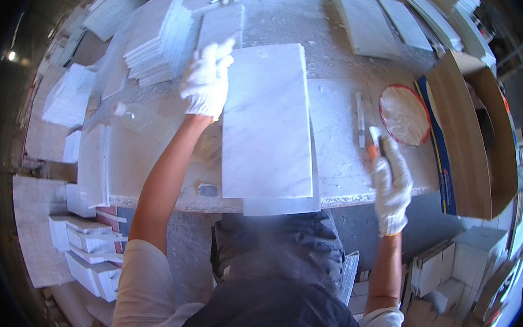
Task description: The person picks up a white plaster panel, places it on a workbench, and uses a putty knife to scrape and smooth its surface. They then wipe the panel with a cloth and set it aside. The person repeats this process with another panel.
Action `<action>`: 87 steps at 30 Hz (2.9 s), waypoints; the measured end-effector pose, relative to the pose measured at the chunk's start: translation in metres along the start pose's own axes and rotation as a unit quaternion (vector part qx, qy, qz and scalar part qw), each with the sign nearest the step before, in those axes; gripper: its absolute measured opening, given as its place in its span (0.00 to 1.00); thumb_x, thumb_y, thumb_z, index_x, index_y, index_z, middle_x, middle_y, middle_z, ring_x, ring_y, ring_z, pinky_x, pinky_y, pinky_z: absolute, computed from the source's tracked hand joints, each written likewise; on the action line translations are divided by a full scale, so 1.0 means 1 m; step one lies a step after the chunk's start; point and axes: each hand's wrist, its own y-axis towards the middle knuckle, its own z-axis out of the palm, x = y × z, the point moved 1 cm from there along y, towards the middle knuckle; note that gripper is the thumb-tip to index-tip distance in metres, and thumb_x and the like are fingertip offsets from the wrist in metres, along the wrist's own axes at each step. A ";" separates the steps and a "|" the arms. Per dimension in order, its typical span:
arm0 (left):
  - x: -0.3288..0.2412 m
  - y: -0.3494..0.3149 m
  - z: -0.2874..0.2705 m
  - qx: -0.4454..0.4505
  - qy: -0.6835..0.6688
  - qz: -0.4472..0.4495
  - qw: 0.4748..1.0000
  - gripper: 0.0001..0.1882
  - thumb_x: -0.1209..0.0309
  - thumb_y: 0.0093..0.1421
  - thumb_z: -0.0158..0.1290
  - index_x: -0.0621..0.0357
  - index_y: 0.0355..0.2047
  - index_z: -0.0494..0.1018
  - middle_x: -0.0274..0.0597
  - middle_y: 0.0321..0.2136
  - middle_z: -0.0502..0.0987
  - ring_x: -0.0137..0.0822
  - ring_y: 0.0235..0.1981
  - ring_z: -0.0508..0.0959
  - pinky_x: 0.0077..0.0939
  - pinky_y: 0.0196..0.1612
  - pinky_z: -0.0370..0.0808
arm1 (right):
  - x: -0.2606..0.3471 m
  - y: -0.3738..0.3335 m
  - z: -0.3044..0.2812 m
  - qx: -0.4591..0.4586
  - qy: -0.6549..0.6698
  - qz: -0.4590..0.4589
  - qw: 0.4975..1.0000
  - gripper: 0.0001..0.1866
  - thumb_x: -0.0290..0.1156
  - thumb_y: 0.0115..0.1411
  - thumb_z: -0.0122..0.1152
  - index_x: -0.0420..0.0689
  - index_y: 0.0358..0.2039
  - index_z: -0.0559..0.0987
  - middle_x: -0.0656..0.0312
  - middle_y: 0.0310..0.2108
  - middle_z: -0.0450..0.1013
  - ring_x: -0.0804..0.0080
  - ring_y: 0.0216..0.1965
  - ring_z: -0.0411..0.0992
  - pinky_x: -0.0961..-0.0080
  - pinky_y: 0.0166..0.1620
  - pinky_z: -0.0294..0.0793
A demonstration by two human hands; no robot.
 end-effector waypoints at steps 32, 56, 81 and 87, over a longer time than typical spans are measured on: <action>-0.057 -0.030 0.010 0.045 -0.232 -0.157 0.959 0.25 0.63 0.63 0.60 0.61 0.57 0.71 0.50 0.52 0.74 0.44 0.52 0.74 0.38 0.57 0.70 | -0.097 0.040 -0.040 0.002 -0.238 0.144 0.961 0.18 0.37 0.65 0.56 0.46 0.53 0.82 0.47 0.49 0.79 0.49 0.49 0.78 0.64 0.54 0.76; -0.051 -0.032 0.014 -0.007 -0.304 -0.196 0.932 0.25 0.61 0.63 0.62 0.62 0.54 0.71 0.47 0.46 0.76 0.40 0.47 0.76 0.36 0.52 0.72 | 0.022 0.107 0.092 0.161 0.083 0.104 0.978 0.20 0.34 0.65 0.61 0.43 0.56 0.80 0.55 0.39 0.80 0.71 0.33 0.76 0.75 0.40 0.75; -0.047 -0.032 0.010 -0.198 -0.420 -0.227 0.856 0.24 0.63 0.66 0.60 0.62 0.57 0.68 0.40 0.50 0.75 0.30 0.47 0.75 0.29 0.53 0.73 | 0.022 0.134 0.109 0.188 -0.075 -0.052 0.978 0.22 0.41 0.63 0.63 0.42 0.54 0.80 0.46 0.46 0.80 0.51 0.47 0.79 0.65 0.52 0.77; -0.052 -0.031 0.012 -0.053 -0.409 -0.218 0.884 0.22 0.62 0.63 0.62 0.62 0.52 0.72 0.41 0.43 0.76 0.31 0.40 0.76 0.30 0.46 0.74 | 0.026 0.135 0.110 0.222 -0.042 -0.002 0.974 0.21 0.39 0.65 0.61 0.41 0.54 0.80 0.46 0.49 0.79 0.51 0.49 0.79 0.68 0.54 0.76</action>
